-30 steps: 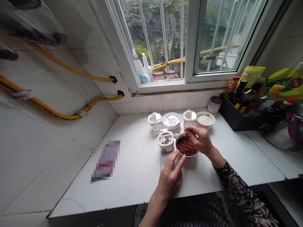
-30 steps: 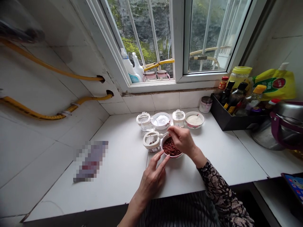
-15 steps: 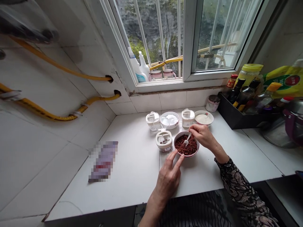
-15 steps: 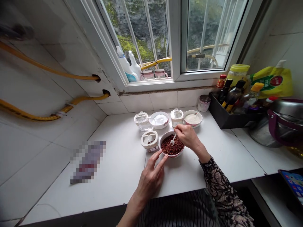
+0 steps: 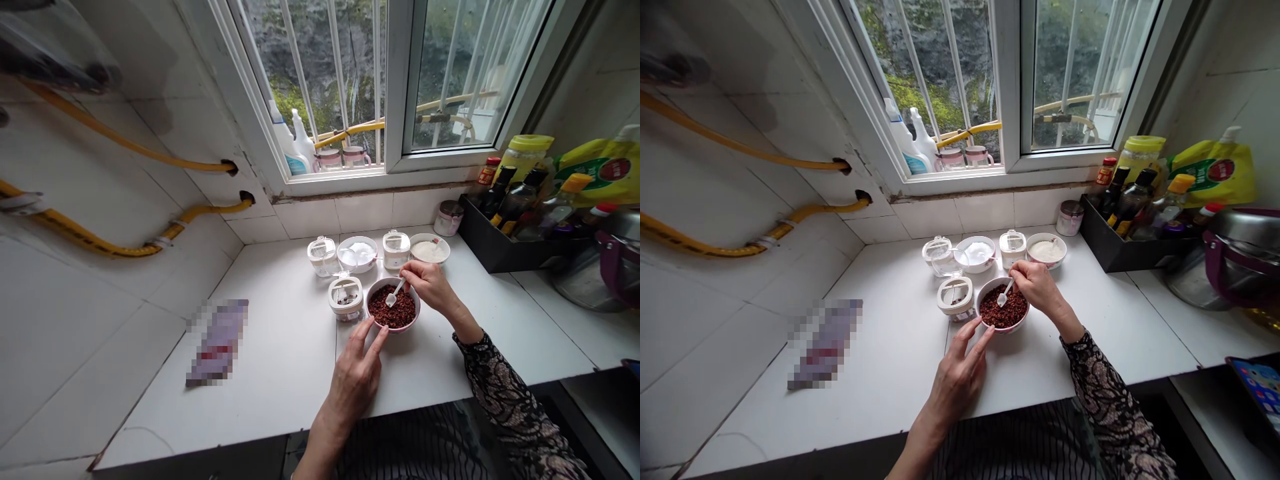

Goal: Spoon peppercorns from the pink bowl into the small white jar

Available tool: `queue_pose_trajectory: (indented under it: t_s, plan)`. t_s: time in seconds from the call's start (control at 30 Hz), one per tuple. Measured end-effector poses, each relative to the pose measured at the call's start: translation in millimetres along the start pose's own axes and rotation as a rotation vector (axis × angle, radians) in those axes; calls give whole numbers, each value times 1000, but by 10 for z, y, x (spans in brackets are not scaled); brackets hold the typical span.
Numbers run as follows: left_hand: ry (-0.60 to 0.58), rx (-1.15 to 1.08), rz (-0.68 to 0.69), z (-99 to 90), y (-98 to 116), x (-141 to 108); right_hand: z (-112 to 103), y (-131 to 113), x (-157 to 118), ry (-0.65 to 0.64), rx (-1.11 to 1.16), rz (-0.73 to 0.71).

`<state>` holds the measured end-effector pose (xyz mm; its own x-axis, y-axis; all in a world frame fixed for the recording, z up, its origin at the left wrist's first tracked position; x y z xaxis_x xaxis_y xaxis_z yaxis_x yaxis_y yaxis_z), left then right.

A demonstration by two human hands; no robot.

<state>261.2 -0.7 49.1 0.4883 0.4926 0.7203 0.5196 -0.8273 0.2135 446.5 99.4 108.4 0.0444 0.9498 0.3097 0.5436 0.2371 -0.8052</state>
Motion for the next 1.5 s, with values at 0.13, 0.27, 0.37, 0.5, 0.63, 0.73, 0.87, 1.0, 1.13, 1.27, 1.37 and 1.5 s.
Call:
queue_pose_trajectory:
  t_s: [0.13,0.27,0.37,0.5,0.63,0.73,0.87,1.0,1.13,1.27,1.37,1.5]
  plan:
    - [10,5,7,-4,7,1,-4,35,2,6,10,20]
    - [5,9,4,6,8,3,73,10,-12,-46,-25,-14]
    - [10,6,1,0,8,3,137,29,-17,-76,-10,-6]
    - [1,4,-1,3,4,0,128,147,4,-70,89,91]
    - [-3,5,-3,7,0,-3,86,178,13,-64,110,120]
    - [5,4,4,-1,5,3,129,105,-6,-95,78,64]
    - [15,8,11,-14,15,10,224,76,-31,-144,88,49]
    - [13,2,7,-14,15,9,169,159,-8,-97,167,116]
    - [9,-2,3,-4,9,4,152,272,2,-94,294,229]
    - [13,0,10,0,10,0,160,334,2,-81,392,308]
    - [10,6,4,3,4,0,152,318,32,-43,438,307]
    - [14,8,-1,0,1,5,183,168,55,52,470,225]
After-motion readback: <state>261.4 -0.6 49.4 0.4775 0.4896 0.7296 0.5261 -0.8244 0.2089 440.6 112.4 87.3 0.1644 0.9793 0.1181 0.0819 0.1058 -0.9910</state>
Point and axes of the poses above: each hand's wrist, its own x-axis towards the middle knuckle, its own z-axis out of the palm, y = z × x, the point moved 9 cm from there along x, towards the middle knuckle
